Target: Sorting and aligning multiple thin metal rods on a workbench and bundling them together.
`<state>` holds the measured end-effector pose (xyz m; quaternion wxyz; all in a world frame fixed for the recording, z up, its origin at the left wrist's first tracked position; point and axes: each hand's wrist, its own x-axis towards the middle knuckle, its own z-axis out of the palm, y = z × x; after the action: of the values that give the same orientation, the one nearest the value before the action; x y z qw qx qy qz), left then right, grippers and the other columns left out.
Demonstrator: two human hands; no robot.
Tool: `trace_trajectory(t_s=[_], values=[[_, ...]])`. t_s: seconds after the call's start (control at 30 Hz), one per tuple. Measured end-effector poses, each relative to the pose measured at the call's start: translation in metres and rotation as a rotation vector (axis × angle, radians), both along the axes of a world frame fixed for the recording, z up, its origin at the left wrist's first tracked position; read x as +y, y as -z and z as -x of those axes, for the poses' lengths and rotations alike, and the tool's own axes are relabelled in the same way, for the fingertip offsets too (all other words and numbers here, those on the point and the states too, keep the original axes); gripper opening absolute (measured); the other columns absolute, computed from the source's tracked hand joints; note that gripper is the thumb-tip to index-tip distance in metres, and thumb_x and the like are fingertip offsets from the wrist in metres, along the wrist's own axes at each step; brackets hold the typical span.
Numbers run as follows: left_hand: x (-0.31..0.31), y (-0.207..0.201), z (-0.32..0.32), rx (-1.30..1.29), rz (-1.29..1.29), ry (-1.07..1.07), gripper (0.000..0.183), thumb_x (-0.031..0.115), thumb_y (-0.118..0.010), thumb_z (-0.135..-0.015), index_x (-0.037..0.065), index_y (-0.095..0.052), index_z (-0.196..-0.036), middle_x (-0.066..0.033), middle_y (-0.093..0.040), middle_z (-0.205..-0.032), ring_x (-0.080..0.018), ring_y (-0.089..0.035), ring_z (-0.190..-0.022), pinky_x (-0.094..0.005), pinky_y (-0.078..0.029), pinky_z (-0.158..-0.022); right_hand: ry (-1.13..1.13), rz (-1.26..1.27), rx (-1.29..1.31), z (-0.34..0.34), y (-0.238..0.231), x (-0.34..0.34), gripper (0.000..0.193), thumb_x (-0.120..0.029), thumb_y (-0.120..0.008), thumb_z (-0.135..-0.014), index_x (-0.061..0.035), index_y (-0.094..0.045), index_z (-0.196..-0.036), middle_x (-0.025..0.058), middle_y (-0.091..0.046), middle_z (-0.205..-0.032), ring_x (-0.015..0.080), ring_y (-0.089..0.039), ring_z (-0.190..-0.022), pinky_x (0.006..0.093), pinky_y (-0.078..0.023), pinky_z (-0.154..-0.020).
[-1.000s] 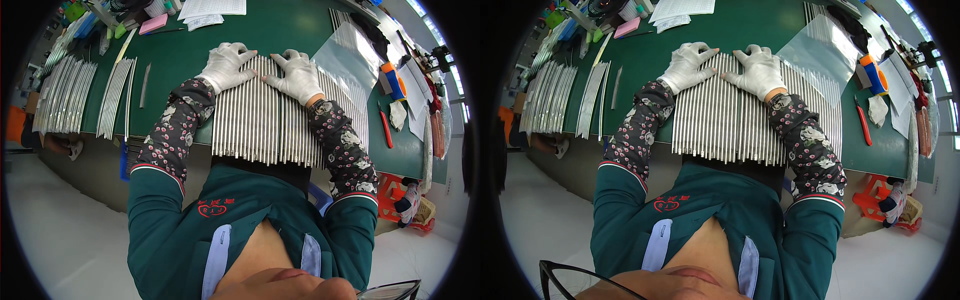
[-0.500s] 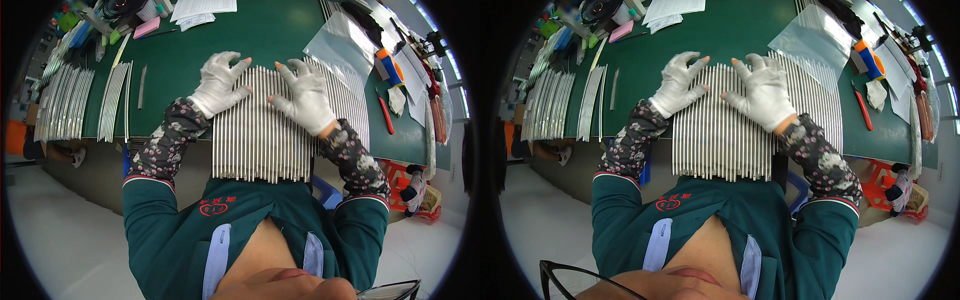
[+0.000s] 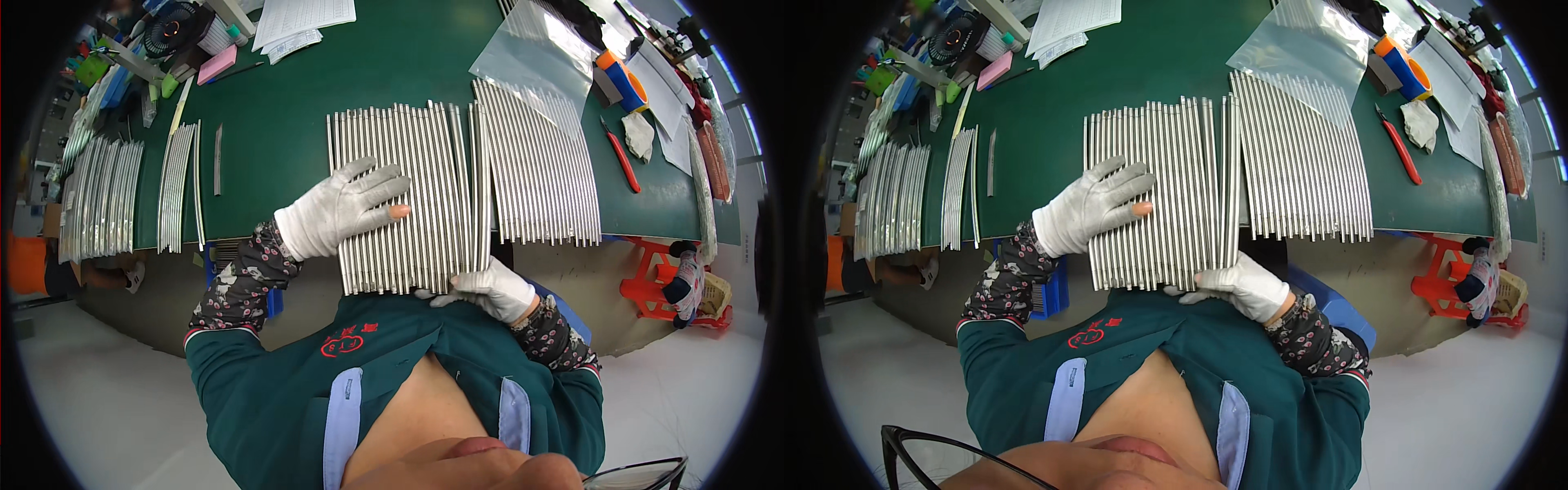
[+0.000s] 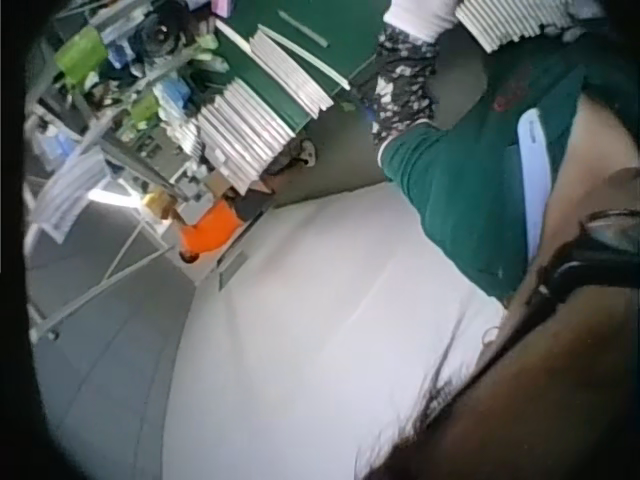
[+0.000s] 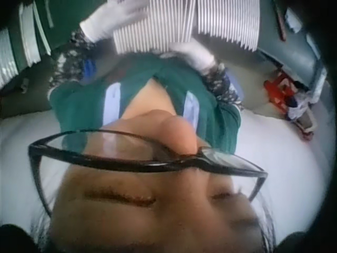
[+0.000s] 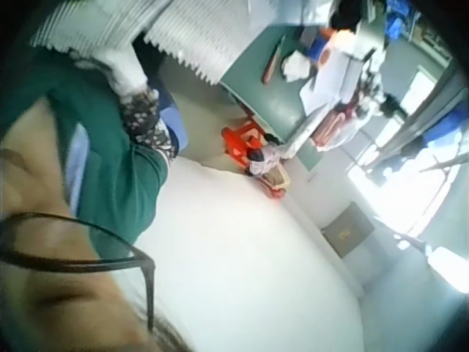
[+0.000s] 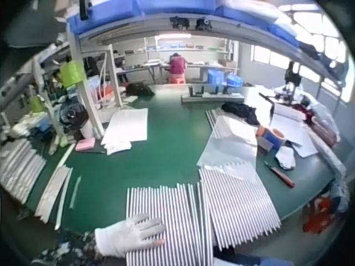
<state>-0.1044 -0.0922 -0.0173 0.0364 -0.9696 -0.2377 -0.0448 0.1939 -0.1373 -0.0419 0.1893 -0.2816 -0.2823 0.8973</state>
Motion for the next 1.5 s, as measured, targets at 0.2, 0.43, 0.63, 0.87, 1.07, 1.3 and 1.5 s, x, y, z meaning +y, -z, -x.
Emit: trace_trajectory(t_s=[0.2, 0.43, 0.63, 0.87, 1.07, 1.3, 1.5], values=[[0.022, -0.016, -0.071, -0.143, 0.019, 0.403, 0.051, 0.010, -0.065, -0.075, 0.019, -0.052, -0.124, -0.0123, -0.053, -0.126, -0.0315, -0.049, -0.127, -0.0551, -0.037, -0.107, -0.192, -0.080, -0.061, 0.023, 0.003, 0.004, 0.029, -0.004, -0.066, -0.087, 0.0019, -0.063, -0.116, 0.0146, -0.070, -0.102, 0.0260, -0.070, -0.097, 0.0345, -0.058, -0.082], [0.042, -0.047, -0.103, -0.661, 0.046, 0.382, 0.038, 0.019, -0.078, -0.070, 0.008, -0.061, -0.102, -0.0082, -0.066, -0.089, -0.0297, -0.066, -0.082, -0.0395, -0.054, -0.076, -0.281, -0.556, -0.089, -0.023, -0.094, 0.033, 0.056, -0.051, -0.063, -0.092, 0.0032, -0.064, -0.105, 0.0143, -0.071, -0.094, 0.0204, -0.070, -0.082, 0.0284, -0.056, -0.074], [0.083, -0.089, -0.102, -1.197, 0.121, -0.070, 0.052, 0.003, -0.073, -0.075, 0.004, -0.052, -0.122, -0.0050, -0.067, -0.101, -0.0157, -0.068, -0.089, -0.0285, -0.054, -0.077, 0.096, -0.953, -0.355, -0.003, -0.183, 0.113, 0.060, -0.056, -0.067, -0.088, 0.0035, -0.060, -0.092, 0.0073, -0.066, -0.076, 0.0157, -0.067, -0.075, 0.0264, -0.053, -0.071], [0.127, -0.068, -0.072, -1.171, 0.717, -0.030, 0.065, 0.007, -0.083, -0.071, 0.005, -0.052, -0.127, -0.0001, -0.062, -0.107, -0.0122, -0.059, -0.098, -0.0287, -0.049, -0.087, 0.511, -1.468, -0.122, 0.062, -0.154, 0.178, 0.083, -0.016, -0.090, -0.064, -0.0033, -0.045, -0.132, 0.0115, -0.062, -0.120, 0.0199, -0.057, -0.117, 0.0331, -0.046, -0.099], [0.116, -0.014, -0.082, -1.311, 0.540, -0.136, 0.056, -0.002, -0.075, -0.072, 0.003, -0.051, -0.122, -0.0037, -0.064, -0.106, -0.0128, -0.060, -0.099, -0.0282, -0.050, -0.087, 0.698, -1.230, 0.073, 0.092, -0.125, 0.154, 0.076, -0.009, -0.093, -0.060, -0.0037, -0.046, -0.119, 0.0024, -0.062, -0.098, 0.0112, -0.061, -0.090, 0.0278, -0.052, -0.085], [0.088, -0.015, -0.086, -1.342, 0.655, -0.196, 0.063, -0.002, -0.072, -0.074, 0.002, -0.045, -0.131, -0.0048, -0.060, -0.119, -0.0140, -0.059, -0.106, -0.0294, -0.049, -0.093, 0.687, -1.126, 0.169, 0.088, -0.135, 0.136, 0.077, -0.009, -0.091, -0.065, -0.0038, -0.043, -0.124, 0.0066, -0.064, -0.101, 0.0160, -0.065, -0.095, 0.0315, -0.054, -0.086], [0.093, -0.033, -0.086, -1.368, 0.727, 0.054, 0.078, 0.005, -0.080, -0.073, 0.004, -0.040, -0.139, -0.0055, -0.054, -0.130, -0.0177, -0.056, -0.115, -0.0340, -0.046, -0.100, 0.503, -1.143, 0.260, 0.081, -0.132, 0.154, 0.077, -0.014, -0.091, -0.067, -0.0052, -0.043, -0.126, 0.0085, -0.065, -0.106, 0.0188, -0.066, -0.095, 0.0349, -0.054, -0.087]])
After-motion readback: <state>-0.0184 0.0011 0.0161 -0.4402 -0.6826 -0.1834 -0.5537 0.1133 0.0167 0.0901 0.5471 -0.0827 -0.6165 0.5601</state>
